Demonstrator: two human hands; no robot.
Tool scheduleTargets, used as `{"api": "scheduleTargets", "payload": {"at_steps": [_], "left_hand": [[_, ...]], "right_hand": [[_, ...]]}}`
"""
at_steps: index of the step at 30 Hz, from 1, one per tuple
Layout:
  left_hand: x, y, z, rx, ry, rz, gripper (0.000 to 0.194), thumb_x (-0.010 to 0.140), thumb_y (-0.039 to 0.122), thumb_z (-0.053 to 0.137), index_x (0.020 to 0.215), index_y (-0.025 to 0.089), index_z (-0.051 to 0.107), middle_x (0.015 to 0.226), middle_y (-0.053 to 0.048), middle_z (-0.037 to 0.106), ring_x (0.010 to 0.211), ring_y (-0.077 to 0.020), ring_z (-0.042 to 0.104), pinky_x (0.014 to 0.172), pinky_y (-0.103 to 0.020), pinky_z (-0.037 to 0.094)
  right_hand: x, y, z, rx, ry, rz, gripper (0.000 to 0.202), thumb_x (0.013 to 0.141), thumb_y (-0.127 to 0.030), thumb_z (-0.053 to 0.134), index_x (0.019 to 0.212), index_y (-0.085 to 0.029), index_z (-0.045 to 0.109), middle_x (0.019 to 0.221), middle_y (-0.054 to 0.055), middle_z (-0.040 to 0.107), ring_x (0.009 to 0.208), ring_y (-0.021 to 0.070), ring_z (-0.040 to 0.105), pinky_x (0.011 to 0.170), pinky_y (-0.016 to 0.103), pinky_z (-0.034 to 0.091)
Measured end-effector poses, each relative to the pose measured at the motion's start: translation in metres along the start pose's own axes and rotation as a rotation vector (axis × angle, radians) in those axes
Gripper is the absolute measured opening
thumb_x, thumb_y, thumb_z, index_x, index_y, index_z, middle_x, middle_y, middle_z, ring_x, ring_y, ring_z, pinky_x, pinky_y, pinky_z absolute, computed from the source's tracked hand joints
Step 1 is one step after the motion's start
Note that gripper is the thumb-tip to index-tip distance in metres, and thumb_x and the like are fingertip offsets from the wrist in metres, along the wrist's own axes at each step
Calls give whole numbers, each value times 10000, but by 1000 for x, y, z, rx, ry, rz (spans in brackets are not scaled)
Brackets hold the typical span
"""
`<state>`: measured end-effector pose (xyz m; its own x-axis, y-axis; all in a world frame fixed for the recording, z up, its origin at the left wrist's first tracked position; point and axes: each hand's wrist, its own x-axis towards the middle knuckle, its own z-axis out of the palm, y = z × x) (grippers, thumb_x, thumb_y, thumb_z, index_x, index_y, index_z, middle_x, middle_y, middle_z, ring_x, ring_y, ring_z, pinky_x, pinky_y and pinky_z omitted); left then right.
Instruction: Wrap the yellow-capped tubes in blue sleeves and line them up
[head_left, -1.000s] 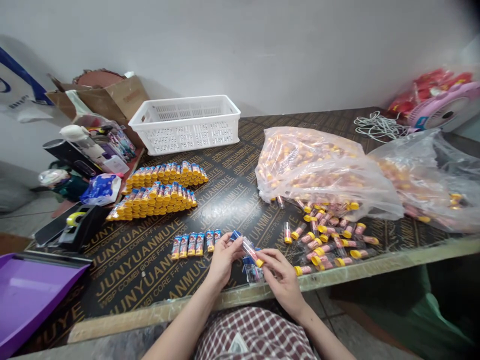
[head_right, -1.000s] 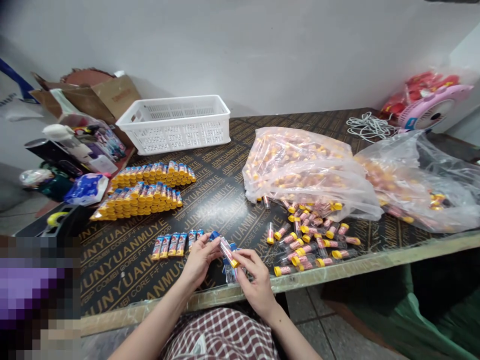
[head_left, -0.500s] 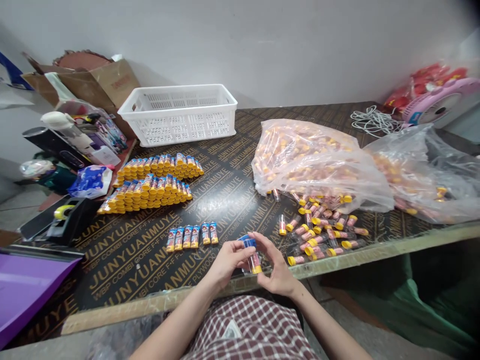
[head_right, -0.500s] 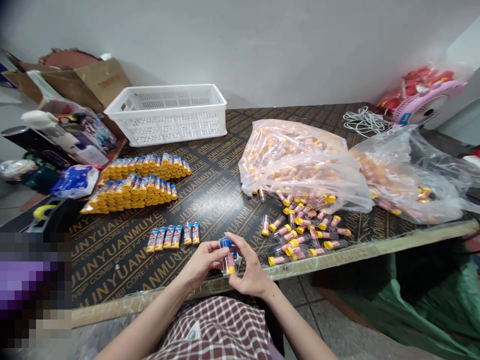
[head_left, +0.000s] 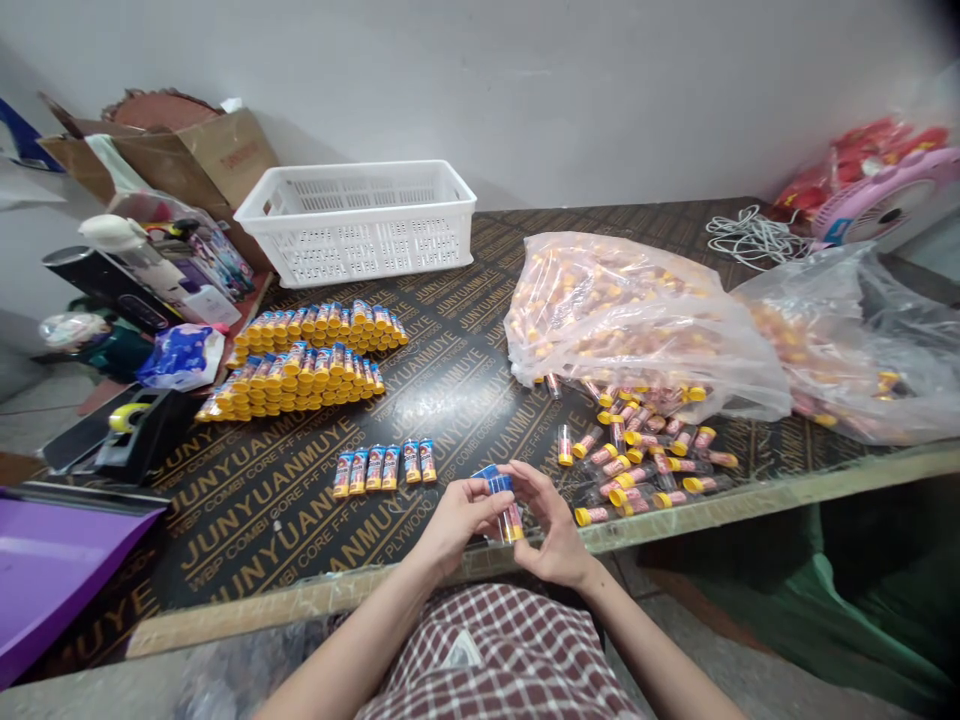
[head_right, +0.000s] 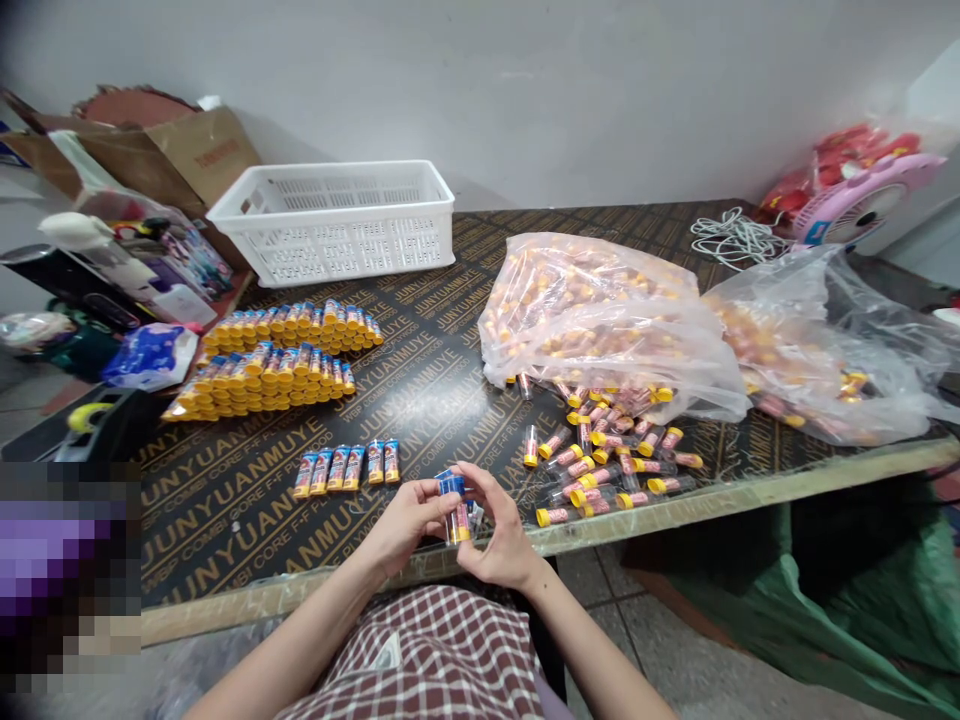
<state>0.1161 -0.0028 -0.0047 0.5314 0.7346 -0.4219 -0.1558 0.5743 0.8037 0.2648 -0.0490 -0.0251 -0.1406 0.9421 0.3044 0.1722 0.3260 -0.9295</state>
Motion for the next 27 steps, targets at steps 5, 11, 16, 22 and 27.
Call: {"api": "scheduleTargets", "payload": {"at_steps": [5,11,16,22,27], "left_hand": [[0,1,0,-27,-4,-5,375,643,383,745,864,88,672,701,-46,636,572,-106,562,545,-217,443],[-2,3,0,-53,-7,-5,360,636,380,751,833,90,672,705,-49,653,576,-116,584,542,-219,448],[-3,0,1,-51,0,-6,381,625,407,749,826,93,669,711,-51,662,579,-119,588,547,-225,447],[-2,21,-34,144,259,82,392,566,466,746,695,119,617,616,-38,647,504,-121,558,508,-235,426],[-27,57,-131,673,900,291,347,577,477,711,704,162,642,611,-8,643,566,-152,561,534,-248,400]], "right_hand": [[0,0,1,22,5,5,831,582,-32,501,1358,-242,289,1334,88,453,1211,241,473,1011,398,429],[0,0,2,21,9,-1,826,590,-42,508,1359,-237,281,1334,96,453,1208,238,476,1005,394,432],[2,-3,3,30,-2,-1,807,614,-47,517,1359,-243,280,1339,97,452,1219,238,467,1011,396,420],[8,-3,-4,0,-66,48,914,691,-158,631,1422,-317,106,1498,85,189,1262,252,410,1028,454,383],[10,12,-30,-230,125,128,753,782,-260,610,1409,-312,196,1446,82,305,1199,238,469,989,448,409]]}}
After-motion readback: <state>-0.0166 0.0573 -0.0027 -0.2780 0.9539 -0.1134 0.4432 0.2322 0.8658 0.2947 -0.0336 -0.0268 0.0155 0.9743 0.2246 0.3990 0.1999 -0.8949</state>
